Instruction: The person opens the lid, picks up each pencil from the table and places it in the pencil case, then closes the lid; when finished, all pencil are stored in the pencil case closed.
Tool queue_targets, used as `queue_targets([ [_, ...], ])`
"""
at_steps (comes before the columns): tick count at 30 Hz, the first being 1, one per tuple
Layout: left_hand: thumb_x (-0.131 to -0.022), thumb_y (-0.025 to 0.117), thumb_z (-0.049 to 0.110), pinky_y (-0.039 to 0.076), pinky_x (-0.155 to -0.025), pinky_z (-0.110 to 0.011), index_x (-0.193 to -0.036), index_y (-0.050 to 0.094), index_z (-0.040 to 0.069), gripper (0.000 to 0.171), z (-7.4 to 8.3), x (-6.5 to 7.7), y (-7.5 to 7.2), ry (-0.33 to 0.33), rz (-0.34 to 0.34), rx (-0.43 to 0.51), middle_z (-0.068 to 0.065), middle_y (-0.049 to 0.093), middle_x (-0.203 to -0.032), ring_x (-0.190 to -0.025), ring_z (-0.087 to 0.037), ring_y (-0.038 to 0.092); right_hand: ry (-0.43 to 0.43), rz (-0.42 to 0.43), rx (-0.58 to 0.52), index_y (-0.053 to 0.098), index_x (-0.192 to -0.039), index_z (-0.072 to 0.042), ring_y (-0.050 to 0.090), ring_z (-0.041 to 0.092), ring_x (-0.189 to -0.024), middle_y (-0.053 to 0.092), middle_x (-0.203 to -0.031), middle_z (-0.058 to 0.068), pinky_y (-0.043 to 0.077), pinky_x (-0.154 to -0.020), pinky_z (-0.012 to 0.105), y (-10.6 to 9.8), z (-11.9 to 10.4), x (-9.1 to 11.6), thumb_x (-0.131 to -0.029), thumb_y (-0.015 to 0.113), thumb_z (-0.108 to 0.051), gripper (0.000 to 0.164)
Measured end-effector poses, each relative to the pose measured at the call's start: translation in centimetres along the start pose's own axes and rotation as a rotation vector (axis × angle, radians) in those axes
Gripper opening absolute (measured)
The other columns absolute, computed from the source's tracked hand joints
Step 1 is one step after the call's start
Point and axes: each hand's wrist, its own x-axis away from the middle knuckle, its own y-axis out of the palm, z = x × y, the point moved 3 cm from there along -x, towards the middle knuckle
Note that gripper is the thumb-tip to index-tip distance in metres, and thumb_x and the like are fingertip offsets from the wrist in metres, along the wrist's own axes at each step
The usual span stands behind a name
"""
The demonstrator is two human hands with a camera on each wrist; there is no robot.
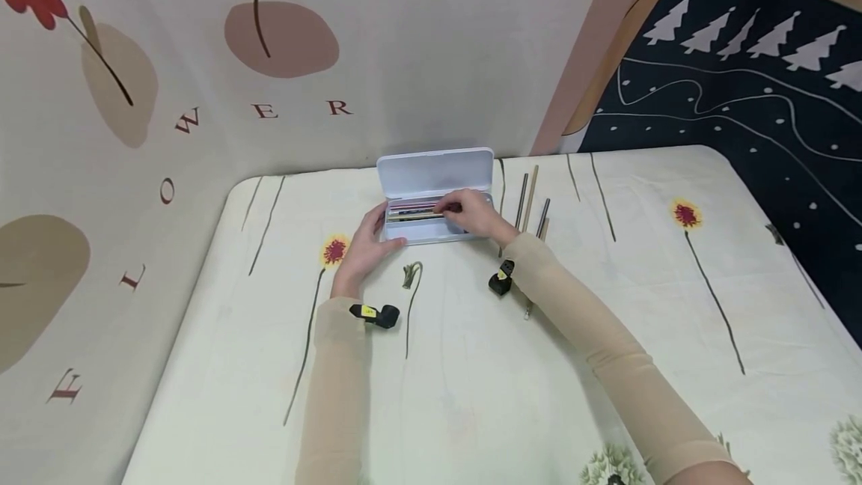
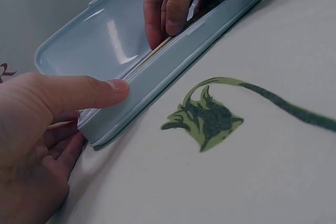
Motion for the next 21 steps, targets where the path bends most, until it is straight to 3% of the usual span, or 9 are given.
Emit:
queue_targets([
  [12,-0.082,0.072,0.002,0.017,-0.116,-0.033,-0.152,0.026,0.007,0.084,0.12,0.03,0.07,0.003,0.006,0.003,-0.013,0.026,-0.155,-0.142,-0.026,0.023,0.000,0.037,-0.002,0.074,-0.102,-0.001,0.061,0.024,-0.101,0.070,-0.104,0.012,0.048,-0.090,0.035,-0.38,0.37,0.74,-0.090,0.060,0.001,0.019],
  [21,-0.082,0.072,0.002,0.017,-0.116,-0.034,-0.152,0.026,0.008,0.085,0.17,0.14,0.07,0.001,0.011,-0.008,-0.013,0.026,-0.155,-0.142,-0.026,0.023,-0.055,0.000,0.230,0.074,-0.109,-0.007,0.058,0.030,-0.105,0.067,-0.113,0.011,0.043,-0.089,0.045,-0.21,-0.01,0.67,-0.091,0.056,-0.004,0.025],
])
